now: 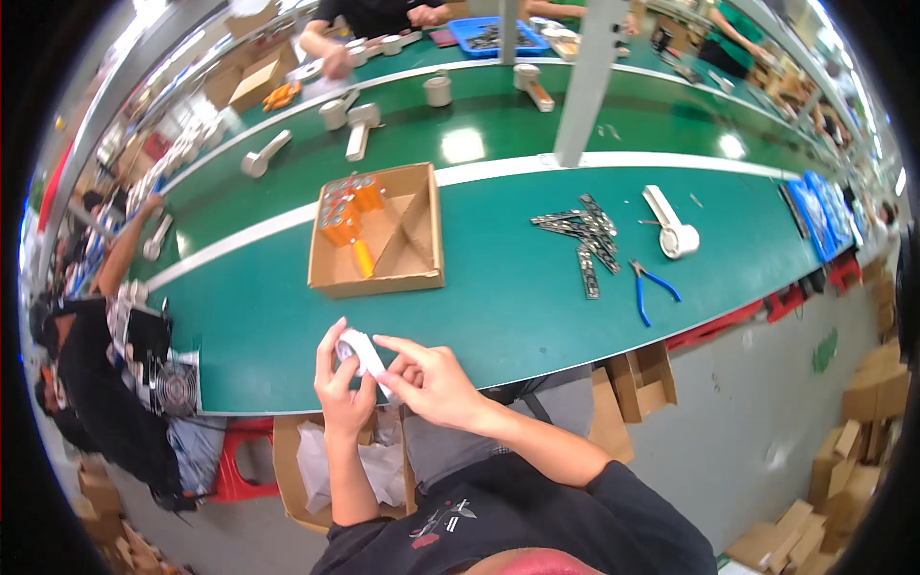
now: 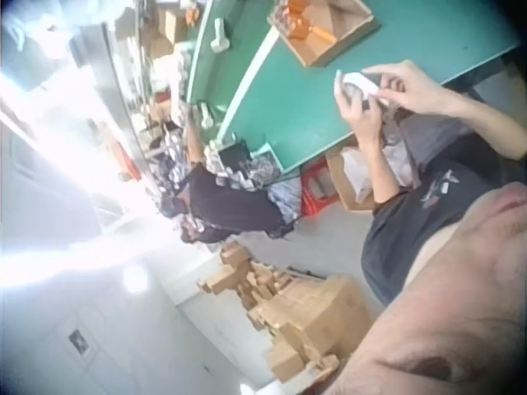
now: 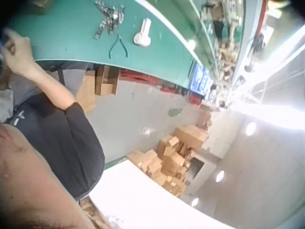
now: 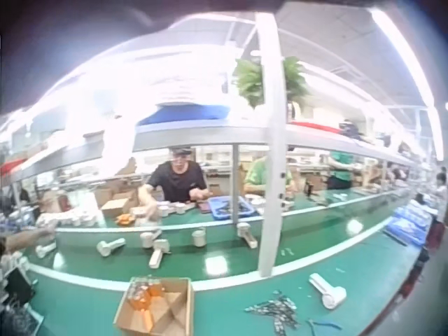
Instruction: The person assembles handheld portable fans by hand, installing motors and batteries into fan housings and applying tape to secure the components.
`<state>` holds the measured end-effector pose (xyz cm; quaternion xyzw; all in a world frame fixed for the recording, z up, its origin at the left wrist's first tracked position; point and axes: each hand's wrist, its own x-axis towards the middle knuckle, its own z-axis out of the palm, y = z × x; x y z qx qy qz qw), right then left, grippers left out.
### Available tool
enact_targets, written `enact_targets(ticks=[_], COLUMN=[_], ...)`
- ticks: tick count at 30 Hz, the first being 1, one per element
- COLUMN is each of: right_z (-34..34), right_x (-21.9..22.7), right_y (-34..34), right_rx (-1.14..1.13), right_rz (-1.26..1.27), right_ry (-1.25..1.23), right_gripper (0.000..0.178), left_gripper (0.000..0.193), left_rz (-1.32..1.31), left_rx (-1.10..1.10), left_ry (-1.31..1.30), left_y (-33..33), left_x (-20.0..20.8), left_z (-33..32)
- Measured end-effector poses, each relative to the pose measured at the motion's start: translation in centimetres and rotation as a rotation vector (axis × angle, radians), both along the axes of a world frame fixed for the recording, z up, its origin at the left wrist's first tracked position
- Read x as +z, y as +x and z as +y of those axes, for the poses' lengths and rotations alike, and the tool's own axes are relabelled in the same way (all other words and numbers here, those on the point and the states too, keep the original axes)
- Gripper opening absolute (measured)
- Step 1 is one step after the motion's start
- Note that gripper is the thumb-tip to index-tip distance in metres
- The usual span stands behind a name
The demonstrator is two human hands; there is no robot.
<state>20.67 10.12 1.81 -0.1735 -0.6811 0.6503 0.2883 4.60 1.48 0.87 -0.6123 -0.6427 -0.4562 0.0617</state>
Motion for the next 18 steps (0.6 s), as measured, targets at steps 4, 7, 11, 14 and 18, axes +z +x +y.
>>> enact_targets(ticks=[4,7,11,14,18], right_z=[-0.1,-0.1,-1.2,-1.5,1.3], right_x=[0.9,1.2,2.0,0.6,1.2], right_y=[-0.4,-0.5,-0.1,0.1,-0.4], right_rx=[0.055,0.06,0.139,0.227,0.324], right_rz=[-0.001,-0.003,-0.119,-0.219,-0.344], right_ry=[-0.13,-0.251,-0.045,0.014,0.336], right_gripper=[0.048,0.055,0.071,0.07,0.078], left_gripper=[0.032,0.069,0.09,0.079,0.068], left_rz=[0.005,-0.162,-0.316,-0.382,-0.568], left_rx=[0.04,0.103,0.127,0.107,0.025], left_ry=[-0.014,-0.007,0.004,-0.002,-0.031], left_y=[-1.1,-0.7,-1.6,-2.6,-2.9], left_x=[-1.0,-0.7,-1.3,-1.7,-2.3], left_z=[-0.5,0.2,0.5,0.3,0.3])
